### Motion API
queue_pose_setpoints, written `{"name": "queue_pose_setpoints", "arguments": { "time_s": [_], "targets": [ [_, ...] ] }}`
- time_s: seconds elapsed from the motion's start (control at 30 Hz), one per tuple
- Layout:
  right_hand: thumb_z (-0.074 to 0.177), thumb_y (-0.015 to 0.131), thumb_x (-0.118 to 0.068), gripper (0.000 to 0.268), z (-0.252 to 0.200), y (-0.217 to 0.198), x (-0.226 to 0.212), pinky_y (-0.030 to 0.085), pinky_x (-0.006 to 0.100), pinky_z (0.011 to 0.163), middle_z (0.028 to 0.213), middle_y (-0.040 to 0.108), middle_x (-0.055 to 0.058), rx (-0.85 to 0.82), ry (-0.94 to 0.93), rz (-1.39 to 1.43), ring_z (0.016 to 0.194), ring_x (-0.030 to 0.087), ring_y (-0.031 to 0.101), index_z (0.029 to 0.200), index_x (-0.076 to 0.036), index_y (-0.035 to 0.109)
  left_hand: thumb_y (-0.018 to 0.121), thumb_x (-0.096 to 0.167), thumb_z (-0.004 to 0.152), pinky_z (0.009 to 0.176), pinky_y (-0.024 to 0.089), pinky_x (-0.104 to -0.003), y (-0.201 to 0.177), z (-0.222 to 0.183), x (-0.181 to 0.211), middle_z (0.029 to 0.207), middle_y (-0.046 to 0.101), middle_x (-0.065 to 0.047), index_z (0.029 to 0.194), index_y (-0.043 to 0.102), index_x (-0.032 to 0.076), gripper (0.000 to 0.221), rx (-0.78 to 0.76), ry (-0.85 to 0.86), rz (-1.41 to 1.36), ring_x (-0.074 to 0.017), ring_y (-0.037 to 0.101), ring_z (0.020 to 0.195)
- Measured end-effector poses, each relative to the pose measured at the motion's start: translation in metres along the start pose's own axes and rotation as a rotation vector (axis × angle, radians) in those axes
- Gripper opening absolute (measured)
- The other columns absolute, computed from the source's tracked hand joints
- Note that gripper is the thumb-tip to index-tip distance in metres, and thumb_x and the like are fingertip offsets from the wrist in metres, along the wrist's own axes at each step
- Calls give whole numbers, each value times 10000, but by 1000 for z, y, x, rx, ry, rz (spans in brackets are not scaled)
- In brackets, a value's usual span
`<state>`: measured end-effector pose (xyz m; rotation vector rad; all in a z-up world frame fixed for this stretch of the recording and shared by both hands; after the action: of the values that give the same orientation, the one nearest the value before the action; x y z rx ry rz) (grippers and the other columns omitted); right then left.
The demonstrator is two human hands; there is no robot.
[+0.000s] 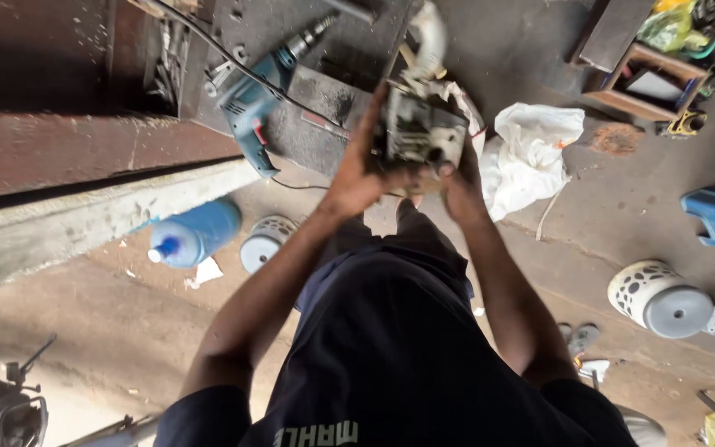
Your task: Using a power drill to perform work on a motorcycle engine component.
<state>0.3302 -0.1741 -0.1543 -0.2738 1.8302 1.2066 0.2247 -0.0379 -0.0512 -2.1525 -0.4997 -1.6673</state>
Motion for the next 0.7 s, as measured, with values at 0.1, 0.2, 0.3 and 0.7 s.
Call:
{"name": "queue_pose_setpoints", "arguments": {
  "time_s": [0.1,0.2,0.3,0.7],
  "targets": [
    [1091,444,-446,673,1,-54,-1,485,338,1121,1635,329,64,-77,-21,-445,1417,207,514,1638,-132,209,936,436,678,1216,435,-587,-11,0,-6,1535,383,-310,1681,118,92,1339,96,-26,81,-475,457,1422],
    [1074,643,-433,593,-4,-122,-25,562,382,981,1506,547,104,189,-39,-748,1223,232,590,1523,-76,495,938,475,639,1173,416,-629,-14,7,-13,1411,487,-249,1681,206,154,1313,210,-9,566,-439,494,1323],
    [1064,608,-405,501,-19,-191,-8,583,353,861,1333,651,72,386,188,-761,1115,207,644,1423,-58,557,958,486,614,1092,396,-665,1,11,-21,1387,454,-267,1647,239,258,1279,271,-4,774,-462,447,1277],
    [967,571,-72,538,6,-203,121,556,384,874,1447,583,121,248,504,-1022,1098,269,672,1494,-121,474,813,658,705,862,419,-598,45,21,-31,1401,343,-399,1615,213,327,1139,423,-38,1119,-488,457,1087]
  ]
}}
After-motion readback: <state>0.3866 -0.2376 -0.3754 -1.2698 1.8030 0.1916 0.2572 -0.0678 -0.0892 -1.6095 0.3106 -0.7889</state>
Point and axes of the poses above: each hand's wrist, its own z-axis towards the middle knuckle, its own y-axis out of the palm, x = y × z, the point moved 7 cm from there along z, towards the middle knuckle
